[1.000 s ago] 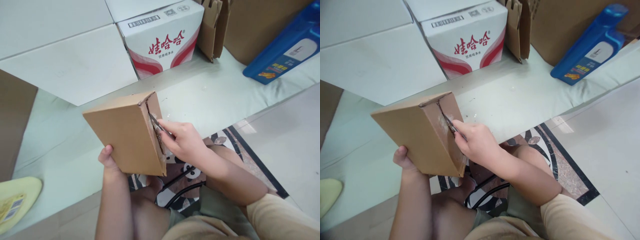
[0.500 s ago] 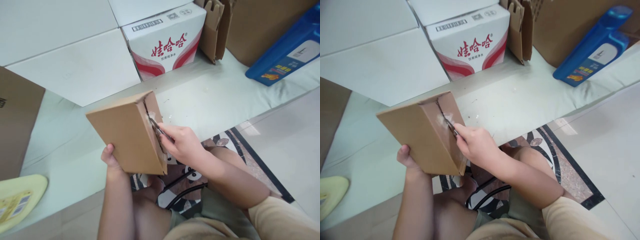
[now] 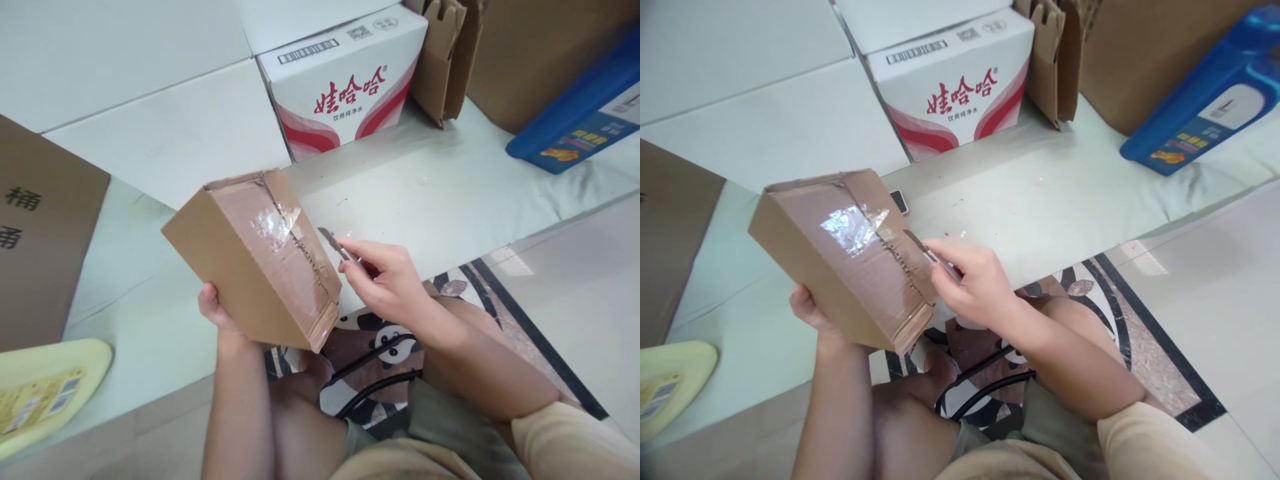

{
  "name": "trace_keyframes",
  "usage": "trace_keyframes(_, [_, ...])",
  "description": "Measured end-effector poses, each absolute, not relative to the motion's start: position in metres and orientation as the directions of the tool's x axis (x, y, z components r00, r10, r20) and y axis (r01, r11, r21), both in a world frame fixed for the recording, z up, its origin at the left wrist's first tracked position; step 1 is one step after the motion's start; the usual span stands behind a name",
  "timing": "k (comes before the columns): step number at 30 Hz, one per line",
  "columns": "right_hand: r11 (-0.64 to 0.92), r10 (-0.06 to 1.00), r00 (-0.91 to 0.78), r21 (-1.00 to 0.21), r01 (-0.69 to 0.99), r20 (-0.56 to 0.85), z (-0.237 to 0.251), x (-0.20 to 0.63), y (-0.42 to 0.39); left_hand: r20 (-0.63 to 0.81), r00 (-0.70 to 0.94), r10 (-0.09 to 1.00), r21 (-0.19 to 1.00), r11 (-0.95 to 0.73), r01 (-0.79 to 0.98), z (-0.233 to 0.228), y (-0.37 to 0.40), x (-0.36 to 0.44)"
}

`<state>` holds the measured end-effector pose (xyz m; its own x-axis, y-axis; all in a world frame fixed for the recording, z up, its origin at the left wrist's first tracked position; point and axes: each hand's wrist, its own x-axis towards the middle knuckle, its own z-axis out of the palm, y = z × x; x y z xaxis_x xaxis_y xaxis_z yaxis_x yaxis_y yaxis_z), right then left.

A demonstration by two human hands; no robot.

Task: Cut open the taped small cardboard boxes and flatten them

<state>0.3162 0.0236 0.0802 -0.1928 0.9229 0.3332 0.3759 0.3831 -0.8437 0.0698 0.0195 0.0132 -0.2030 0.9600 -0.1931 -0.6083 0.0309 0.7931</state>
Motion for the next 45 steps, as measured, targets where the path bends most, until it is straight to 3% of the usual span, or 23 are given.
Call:
trace_keyframes(6, [0.430, 0.903, -0.170, -0.839, 0.333, 0.395, 0.089, 0.318, 0.021, -0.068, -0.224, 0.972, 0.754, -0.097, -0.650, 0.006, 0.020, 0.068])
trace_keyframes(11, [0.451, 0.892, -0.208, -0.787, 0.422, 0.400, 0.085, 0.316, 0.022, -0.071, -0.125, 0.990, 0.778, -0.024, -0.628, 0.007, 0.019, 0.071])
trace_keyframes(20, [0.420, 0.905, -0.215, -0.685, 0.595, 0.368, 0.083, 0.316, 0.021, -0.128, -0.101, 0.987, 0.779, 0.037, -0.626, 0.009, 0.015, 0.077])
trace_keyframes(30, [0.364, 0.931, -0.303, -0.599, 0.713, 0.205, 0.084, 0.312, 0.017, -0.158, -0.139, 0.978, 0.821, 0.052, -0.569, 0.012, 0.014, 0.082])
trace_keyframes(35, [0.321, 0.935, -0.351, -0.545, 0.774, 0.051, 0.092, 0.313, 0.017, -0.134, -0.156, 0.979, 0.834, 0.026, -0.552, 0.011, 0.015, 0.083])
trace_keyframes(45, [0.327, 0.865, -0.467, -0.499, 0.803, -0.185, 0.090, 0.305, 0.017, -0.148, -0.190, 0.971, 0.821, 0.013, -0.571, 0.021, 0.022, 0.091])
